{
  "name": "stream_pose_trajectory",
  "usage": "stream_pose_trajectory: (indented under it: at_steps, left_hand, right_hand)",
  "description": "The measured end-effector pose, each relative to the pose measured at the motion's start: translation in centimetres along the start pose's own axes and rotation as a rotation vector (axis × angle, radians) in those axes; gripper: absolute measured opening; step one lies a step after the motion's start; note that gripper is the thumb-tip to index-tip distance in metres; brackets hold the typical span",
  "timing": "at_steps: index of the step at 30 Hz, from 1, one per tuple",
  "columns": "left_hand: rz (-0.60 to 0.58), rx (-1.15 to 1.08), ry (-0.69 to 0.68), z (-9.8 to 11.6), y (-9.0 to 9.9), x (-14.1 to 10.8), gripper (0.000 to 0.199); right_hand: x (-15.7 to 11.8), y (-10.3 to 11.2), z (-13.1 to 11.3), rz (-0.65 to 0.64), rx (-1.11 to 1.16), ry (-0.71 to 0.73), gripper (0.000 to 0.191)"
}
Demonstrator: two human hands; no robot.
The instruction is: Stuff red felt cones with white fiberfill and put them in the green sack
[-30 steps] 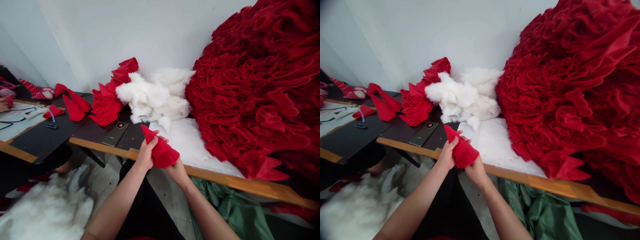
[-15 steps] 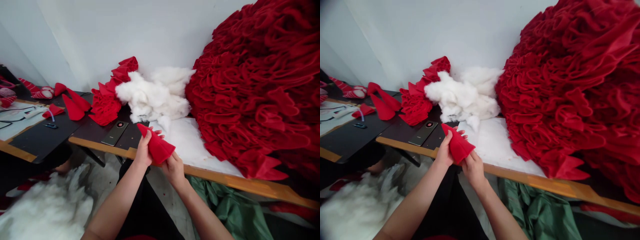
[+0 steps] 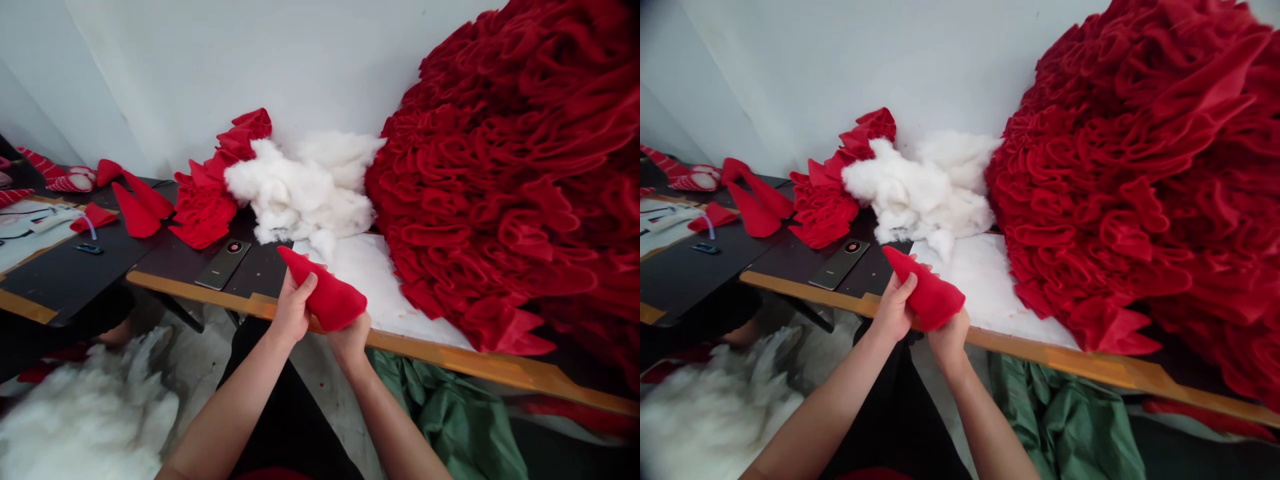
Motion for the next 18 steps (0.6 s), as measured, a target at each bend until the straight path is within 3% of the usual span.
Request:
stream_pose_trajectory:
  at_steps: [2, 4, 7, 13, 18]
  left_hand:
    - [0.074, -0.057, -0.037, 0.6, 0.6, 0.3, 0.049]
    - [0.121, -0.088, -0.057, 1.0, 0.9, 0.5, 0.044]
    - [0.094, -0.075, -0.066, 1.2, 0.6, 0.4, 0.044]
    - [-0.059, 0.041, -0.038, 0.7, -0.7, -0.7, 0.063]
    - [-0.102, 0.076, 0.032, 0.3, -0.4, -1.1, 0.071]
  right_hand:
    - [-0.1, 1.8, -1.7, 0.142, -0.018, 0.114, 0.027]
    - [-0.2, 2.4, -3.5, 0.178, -0.011, 0.272, 0.027]
    - [0.0, 1.0, -4.4, 0.008, 0.009, 0.373, 0.037]
    - [0.6, -1.0, -3.6, -0.279, 0.167, 0.288, 0.062]
    - [1.1, -1.1, -3.9, -0.427, 0.276, 0.281, 0.057]
Point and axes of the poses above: each hand's wrist, its own x-axis towards the middle knuckle, its own y-axis out of the back of the hand, z = x × y, the point moved 8 cm from there along x, towards the middle knuckle, and after that the axes turned 9 degrees about y, right-handed, at the moved point
